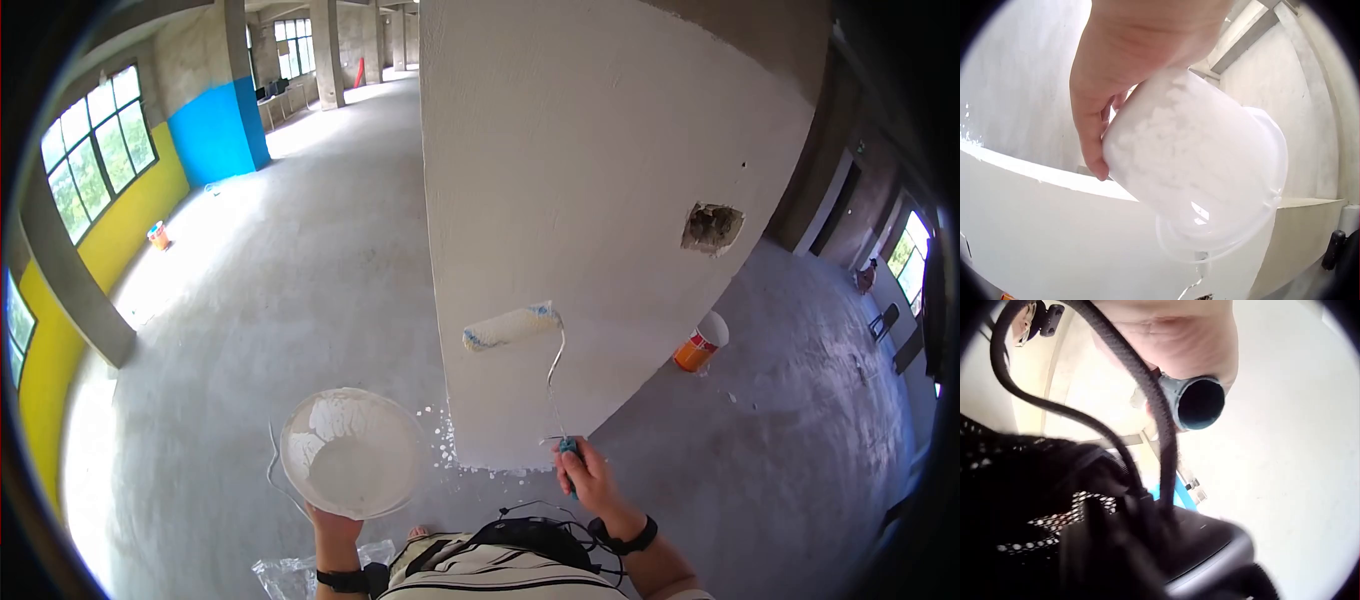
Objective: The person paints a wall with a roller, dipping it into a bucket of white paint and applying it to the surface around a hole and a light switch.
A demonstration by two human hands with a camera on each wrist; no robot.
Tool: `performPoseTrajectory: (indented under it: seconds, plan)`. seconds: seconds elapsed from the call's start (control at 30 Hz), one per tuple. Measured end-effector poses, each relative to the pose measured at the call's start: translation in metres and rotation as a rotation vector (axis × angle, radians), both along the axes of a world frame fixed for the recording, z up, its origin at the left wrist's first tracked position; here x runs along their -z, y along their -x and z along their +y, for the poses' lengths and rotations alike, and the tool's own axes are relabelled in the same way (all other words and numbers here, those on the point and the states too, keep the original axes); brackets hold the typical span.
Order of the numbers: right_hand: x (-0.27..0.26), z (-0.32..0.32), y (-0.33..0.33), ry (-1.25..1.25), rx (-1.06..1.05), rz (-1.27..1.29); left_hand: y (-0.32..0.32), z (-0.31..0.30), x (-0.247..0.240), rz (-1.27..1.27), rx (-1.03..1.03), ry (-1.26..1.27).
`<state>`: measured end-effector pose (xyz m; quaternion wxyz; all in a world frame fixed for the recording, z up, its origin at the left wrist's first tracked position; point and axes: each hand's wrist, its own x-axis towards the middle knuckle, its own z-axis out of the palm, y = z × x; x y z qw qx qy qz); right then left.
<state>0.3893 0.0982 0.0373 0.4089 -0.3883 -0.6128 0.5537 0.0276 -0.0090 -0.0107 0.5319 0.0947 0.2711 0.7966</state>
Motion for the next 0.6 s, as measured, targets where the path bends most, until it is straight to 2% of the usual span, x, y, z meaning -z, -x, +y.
performPoseTrajectory:
  seconds: [0.2, 0.33, 0.4, 0.53, 0.6]
  plan:
    - [-0.073, 0.056, 0.026, -0.211, 0.07, 0.058, 0.026, -0.014, 0.03, -0.06, -0.036, 0.086]
    - [-0.12, 0.081, 0.065, -0.334, 0.143, 0.102, 0.019, -0.019, 0.007, -0.154, 0.002, 0.12]
    - [-0.135, 0.098, 0.079, -0.338, 0.159, 0.108, 0.019, -0.019, 0.012, -0.149, 0.008, 0.115]
    - [-0.125, 0.113, 0.097, -0.314, 0.231, 0.14, 0.024, -0.021, 0.023, -0.13, 0.013, 0.111]
    - [-0.094, 0.116, 0.097, -0.304, 0.221, 0.152, 0.019, -0.021, 0.018, -0.15, -0.001, 0.112]
